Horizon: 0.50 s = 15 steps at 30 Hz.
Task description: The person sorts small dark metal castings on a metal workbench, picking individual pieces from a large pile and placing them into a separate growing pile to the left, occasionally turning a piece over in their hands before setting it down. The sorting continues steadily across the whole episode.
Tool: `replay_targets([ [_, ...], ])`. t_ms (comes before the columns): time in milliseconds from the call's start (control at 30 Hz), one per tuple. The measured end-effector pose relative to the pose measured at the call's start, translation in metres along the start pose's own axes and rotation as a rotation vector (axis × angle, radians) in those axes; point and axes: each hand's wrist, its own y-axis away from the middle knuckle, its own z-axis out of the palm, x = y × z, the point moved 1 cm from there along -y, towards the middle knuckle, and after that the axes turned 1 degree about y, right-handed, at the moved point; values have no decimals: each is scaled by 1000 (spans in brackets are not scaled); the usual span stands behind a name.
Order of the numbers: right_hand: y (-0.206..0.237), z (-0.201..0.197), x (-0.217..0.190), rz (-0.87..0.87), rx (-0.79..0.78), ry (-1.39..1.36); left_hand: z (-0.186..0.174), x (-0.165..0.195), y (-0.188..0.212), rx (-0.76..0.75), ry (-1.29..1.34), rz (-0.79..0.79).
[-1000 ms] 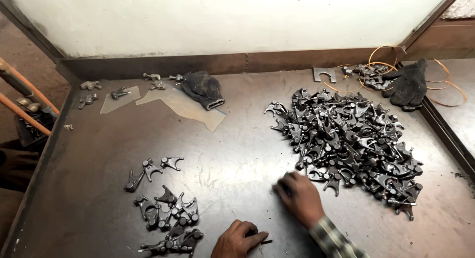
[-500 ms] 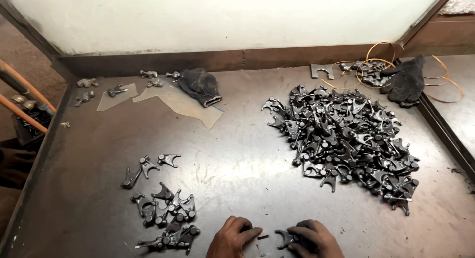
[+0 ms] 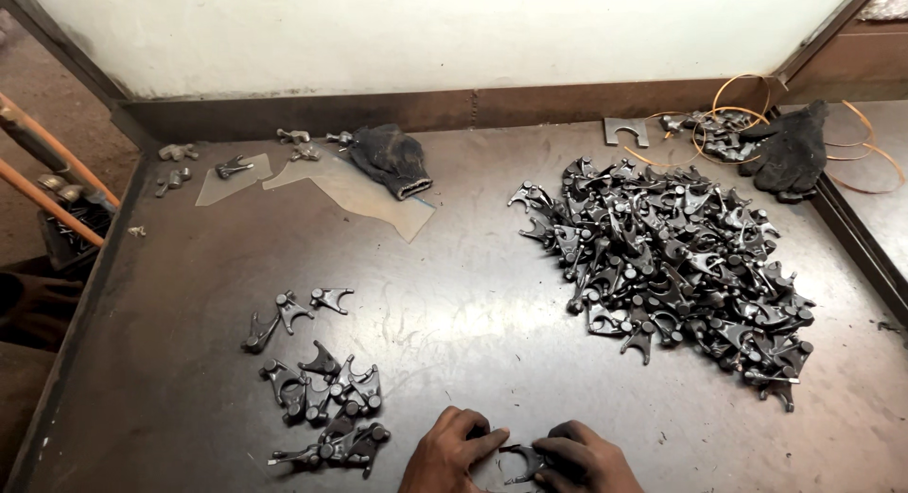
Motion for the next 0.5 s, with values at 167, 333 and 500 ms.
replay_targets([
  [167,-18,-31,-33,57,-175,59,-8,-5,9,21,-30,25],
  [333,-51,-58,-110,99,-146,53,-16,-6,11,22,-61,18],
  [500,-108,-52,-170,-287,89,83,-28,-8,8,136,-121,229],
])
